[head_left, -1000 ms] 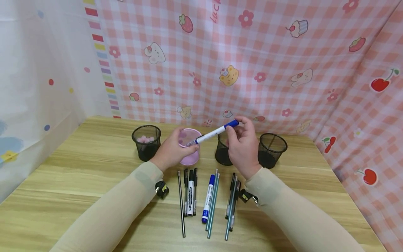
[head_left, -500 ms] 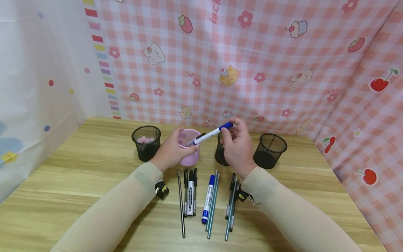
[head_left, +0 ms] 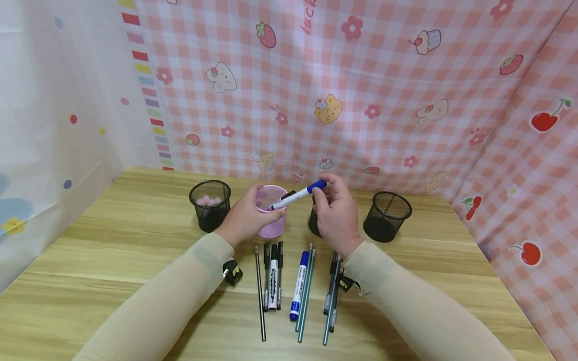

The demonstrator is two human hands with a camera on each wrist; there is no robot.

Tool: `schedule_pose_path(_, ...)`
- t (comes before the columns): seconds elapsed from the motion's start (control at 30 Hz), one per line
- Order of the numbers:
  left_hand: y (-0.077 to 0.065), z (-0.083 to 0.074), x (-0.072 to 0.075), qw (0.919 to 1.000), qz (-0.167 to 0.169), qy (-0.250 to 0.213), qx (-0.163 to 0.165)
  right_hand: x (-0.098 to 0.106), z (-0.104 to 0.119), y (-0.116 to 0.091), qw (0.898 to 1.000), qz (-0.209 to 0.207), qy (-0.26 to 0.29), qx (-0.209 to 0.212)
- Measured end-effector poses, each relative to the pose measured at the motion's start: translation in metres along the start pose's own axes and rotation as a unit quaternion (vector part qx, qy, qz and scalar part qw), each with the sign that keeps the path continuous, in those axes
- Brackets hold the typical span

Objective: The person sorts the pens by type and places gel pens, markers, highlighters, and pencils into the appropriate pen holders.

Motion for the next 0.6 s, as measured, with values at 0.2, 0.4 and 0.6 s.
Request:
schedule_pose_path(0.2,-0.0001,0.0001,0.0001,1.0,-0.001,0.001,0.001,-0.0018,-0.0005,-0.0025,1.0,0.006,-0.01,0.014)
schedule_pose_path(0.4,-0.0006,0.0004,0.0,1.0,0.002,-0.003,0.006,-0.0047,-0.0004,-0.0053,0.999,0.021,-0.021,0.015)
schedule_pose_path(0.6,0.0004,0.0009,-0.0007,1.0,0.001,-0.002,0.006,-0.008,-0.0002,-0.0075,0.999,0.037,-0.031,0.009)
Point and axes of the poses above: each hand's wrist, its own y-axis towards the middle knuckle, its own x-axis out of the back of the hand, z = x × y, the point moved 2 cm from there along y, towards the middle knuckle, and after that the axes turned 5 degrees about x, right-handed, at the moved point
